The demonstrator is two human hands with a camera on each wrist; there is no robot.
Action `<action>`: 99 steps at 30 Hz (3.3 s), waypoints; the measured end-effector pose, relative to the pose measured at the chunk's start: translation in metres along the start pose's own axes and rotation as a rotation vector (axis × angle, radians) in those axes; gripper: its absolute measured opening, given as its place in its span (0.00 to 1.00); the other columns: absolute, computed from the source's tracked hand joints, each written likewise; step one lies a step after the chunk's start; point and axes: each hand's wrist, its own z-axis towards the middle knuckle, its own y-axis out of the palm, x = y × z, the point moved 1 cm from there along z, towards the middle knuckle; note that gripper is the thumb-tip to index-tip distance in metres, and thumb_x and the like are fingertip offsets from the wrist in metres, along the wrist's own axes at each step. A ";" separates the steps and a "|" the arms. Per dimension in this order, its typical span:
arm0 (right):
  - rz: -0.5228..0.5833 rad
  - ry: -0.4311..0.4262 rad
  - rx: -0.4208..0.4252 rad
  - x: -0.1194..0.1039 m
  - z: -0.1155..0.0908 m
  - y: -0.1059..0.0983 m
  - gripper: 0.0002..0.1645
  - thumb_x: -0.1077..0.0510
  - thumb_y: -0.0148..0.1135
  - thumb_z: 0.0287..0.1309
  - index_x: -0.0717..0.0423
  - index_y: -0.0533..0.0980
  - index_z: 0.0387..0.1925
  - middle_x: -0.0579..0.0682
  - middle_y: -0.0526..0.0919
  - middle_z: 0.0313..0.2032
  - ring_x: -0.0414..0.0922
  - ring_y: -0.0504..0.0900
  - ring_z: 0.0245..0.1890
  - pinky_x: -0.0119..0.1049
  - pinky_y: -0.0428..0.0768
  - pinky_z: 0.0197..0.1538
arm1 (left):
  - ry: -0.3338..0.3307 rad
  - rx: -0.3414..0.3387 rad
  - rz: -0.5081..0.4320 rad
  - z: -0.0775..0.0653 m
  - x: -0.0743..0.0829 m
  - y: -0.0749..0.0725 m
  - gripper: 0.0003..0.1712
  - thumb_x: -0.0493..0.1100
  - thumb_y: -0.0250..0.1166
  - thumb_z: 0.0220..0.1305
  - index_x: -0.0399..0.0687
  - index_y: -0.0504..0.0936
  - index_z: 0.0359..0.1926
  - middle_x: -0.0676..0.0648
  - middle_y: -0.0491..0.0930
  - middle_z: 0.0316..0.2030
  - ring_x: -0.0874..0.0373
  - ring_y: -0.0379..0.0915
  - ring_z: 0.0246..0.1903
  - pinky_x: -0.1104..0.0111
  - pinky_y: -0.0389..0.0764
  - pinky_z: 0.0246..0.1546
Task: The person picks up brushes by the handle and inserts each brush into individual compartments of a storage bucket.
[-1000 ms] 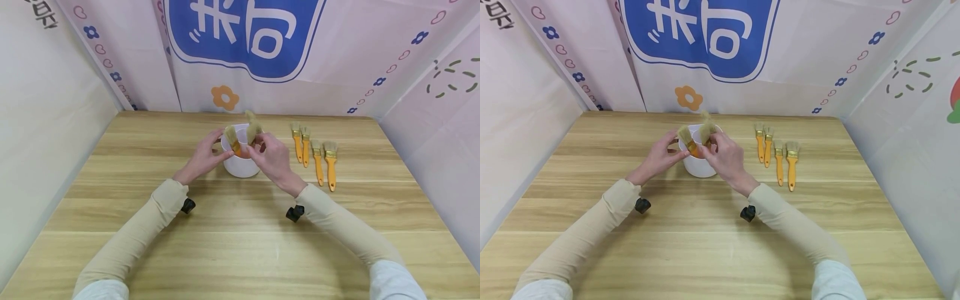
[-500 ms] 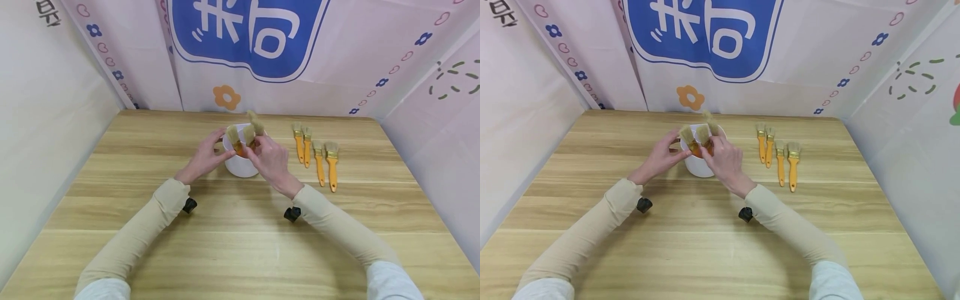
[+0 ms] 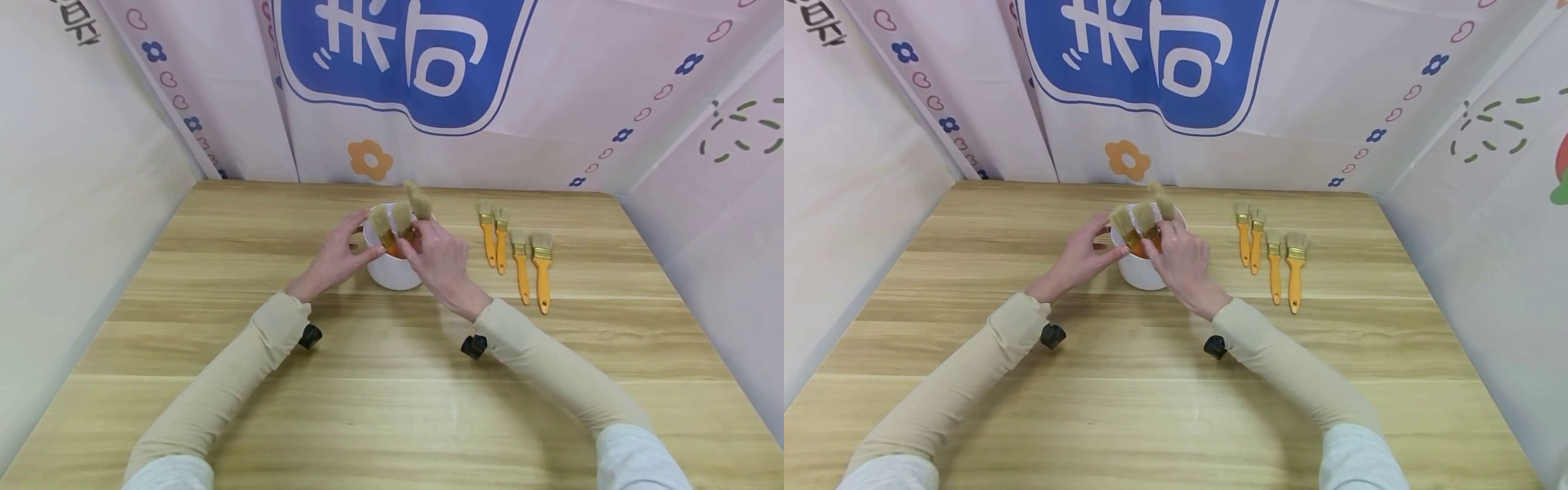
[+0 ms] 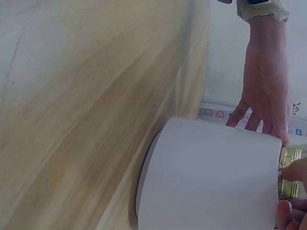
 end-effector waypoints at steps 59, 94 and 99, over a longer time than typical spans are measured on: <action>-0.028 0.483 -0.214 0.135 -0.063 -0.049 0.13 0.57 0.51 0.58 0.60 0.79 0.33 0.56 0.84 0.28 0.52 0.80 0.25 0.42 0.74 0.25 | 0.165 0.311 -0.031 -0.001 -0.004 0.009 0.20 0.30 0.58 0.61 0.31 0.73 0.54 0.33 0.74 0.48 0.42 0.75 0.43 0.54 0.79 0.41; -0.193 0.756 -0.409 0.199 -0.050 -0.051 0.15 0.58 0.49 0.54 0.56 0.63 0.15 0.50 0.64 0.15 0.46 0.62 0.18 0.36 0.58 0.23 | 0.059 0.133 -0.071 -0.002 -0.006 0.006 0.34 0.39 0.68 0.54 0.32 0.67 0.61 0.36 0.65 0.60 0.43 0.64 0.59 0.51 0.76 0.55; -0.191 0.739 -0.448 0.203 -0.050 -0.049 0.19 0.56 0.50 0.56 0.52 0.58 0.13 0.45 0.55 0.13 0.43 0.56 0.15 0.35 0.56 0.21 | -0.018 0.040 -0.064 0.000 -0.005 0.006 0.41 0.43 0.67 0.56 0.35 0.61 0.66 0.38 0.59 0.68 0.45 0.57 0.66 0.52 0.71 0.61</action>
